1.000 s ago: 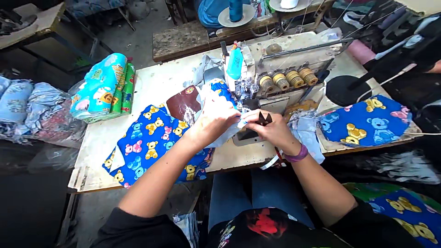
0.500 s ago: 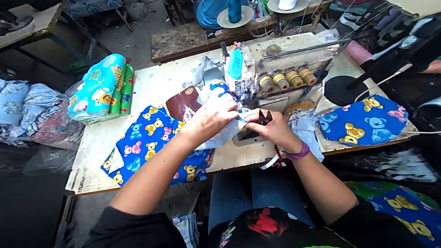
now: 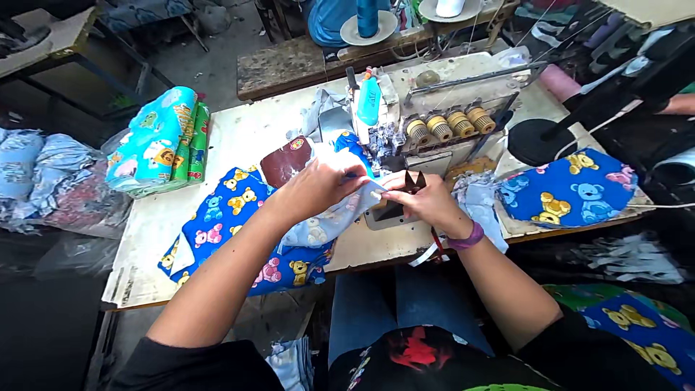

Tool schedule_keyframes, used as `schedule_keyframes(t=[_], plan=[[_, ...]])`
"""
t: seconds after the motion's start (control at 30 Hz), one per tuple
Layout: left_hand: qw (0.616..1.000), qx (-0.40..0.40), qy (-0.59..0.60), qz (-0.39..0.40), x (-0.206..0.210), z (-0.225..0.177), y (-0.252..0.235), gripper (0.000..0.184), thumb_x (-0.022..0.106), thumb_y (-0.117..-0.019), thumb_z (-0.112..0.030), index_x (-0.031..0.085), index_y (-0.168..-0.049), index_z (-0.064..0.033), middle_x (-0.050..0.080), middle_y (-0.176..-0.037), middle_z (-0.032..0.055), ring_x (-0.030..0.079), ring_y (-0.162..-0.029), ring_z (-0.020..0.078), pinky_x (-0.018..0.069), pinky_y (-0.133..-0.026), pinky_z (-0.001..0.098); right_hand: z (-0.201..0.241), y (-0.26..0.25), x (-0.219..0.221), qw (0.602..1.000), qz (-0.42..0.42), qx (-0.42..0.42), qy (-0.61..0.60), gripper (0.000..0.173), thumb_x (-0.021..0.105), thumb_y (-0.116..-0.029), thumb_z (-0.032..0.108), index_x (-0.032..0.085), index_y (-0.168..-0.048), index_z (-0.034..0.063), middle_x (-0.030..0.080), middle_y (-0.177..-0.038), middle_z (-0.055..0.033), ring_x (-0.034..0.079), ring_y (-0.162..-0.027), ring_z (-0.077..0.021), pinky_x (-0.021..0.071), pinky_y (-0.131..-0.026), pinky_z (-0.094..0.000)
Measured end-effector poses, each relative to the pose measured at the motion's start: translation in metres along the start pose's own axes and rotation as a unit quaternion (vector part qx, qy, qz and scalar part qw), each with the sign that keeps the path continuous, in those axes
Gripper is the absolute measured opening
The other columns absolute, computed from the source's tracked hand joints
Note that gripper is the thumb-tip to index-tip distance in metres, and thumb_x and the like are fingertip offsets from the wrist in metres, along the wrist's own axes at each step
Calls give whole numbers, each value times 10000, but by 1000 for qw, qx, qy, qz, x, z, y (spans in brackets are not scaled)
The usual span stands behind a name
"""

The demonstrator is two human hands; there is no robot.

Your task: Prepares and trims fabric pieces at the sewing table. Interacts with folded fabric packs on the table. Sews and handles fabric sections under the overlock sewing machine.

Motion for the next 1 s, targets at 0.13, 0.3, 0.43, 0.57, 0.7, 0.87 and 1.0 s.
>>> schedule_keyframes(t=[0.13, 0.3, 0.43, 0.57, 0.7, 0.87, 1.0], plan=[[996, -30, -79, 29, 1, -43, -1, 118, 636, -967, -73, 726, -1015, -13, 704, -843, 102, 690, -723, 211, 576, -664, 360, 0, 0, -1, 1000, 17, 15, 4, 102, 707, -921, 0, 742, -1001, 53, 741, -977, 18, 550, -520, 38, 483, -466, -137], [981, 2, -135, 140, 71, -112, 14, 160, 482, -1000, 31, 635, -1014, 76, 667, -863, 221, 712, -727, 357, 560, -580, 411, -3, 11, 0, 993, 26, -93, 61, 148, 687, -910, 16, 786, -1019, 27, 732, -1186, -61, 678, -825, 3, 564, -690, -162], [992, 66, -107, 26, 74, -95, 29, 151, 505, -1000, 11, 653, -971, 22, 678, -853, 153, 695, -713, 268, 558, -602, 331, 11, 49, 5, 962, 52, -228, 141, 179, 627, -997, 96, 789, -1009, 22, 756, -1138, -114, 716, -1031, -69, 554, -894, -176], [990, 22, -131, -56, 64, -43, 29, 233, 565, -1016, -137, 695, -871, -10, 706, -881, 128, 720, -870, 270, 583, -764, 395, -4, 60, 6, 978, 23, -182, 97, 157, 648, -975, 56, 777, -984, -34, 751, -1087, -132, 687, -846, 5, 537, -730, -106], [974, -17, -197, -114, 46, -3, 25, 209, 587, -965, -84, 669, -801, 18, 689, -852, 186, 683, -874, 354, 514, -871, 493, -5, 60, 8, 986, -11, -154, 57, 141, 673, -963, 63, 777, -984, -30, 755, -1081, -105, 671, -799, 44, 535, -688, -92], [980, -167, -106, -18, 32, 58, 10, 350, 484, -1024, -231, 752, -1231, -143, 667, -1362, 72, 562, -1328, 330, 213, -1129, 720, 4, 28, 3, 992, -35, -111, 41, 97, 698, -922, 39, 756, -939, -36, 745, -958, -61, 609, -634, 44, 518, -561, -120], [980, -195, -47, 0, 2, 102, -8, 332, 469, -1039, -138, 750, -1192, -50, 689, -1304, 133, 549, -1349, 349, 36, -1155, 766, -2, 3, 0, 1000, 5, -10, 17, 80, 710, -906, 20, 749, -976, 28, 737, -1012, -19, 585, -564, 15, 508, -487, -154]])
Point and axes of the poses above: each hand's wrist, its own y-axis away from the middle knuckle, its own x-axis out of the palm, z = x × y, the point moved 6 cm from there along -y, towards the middle knuckle
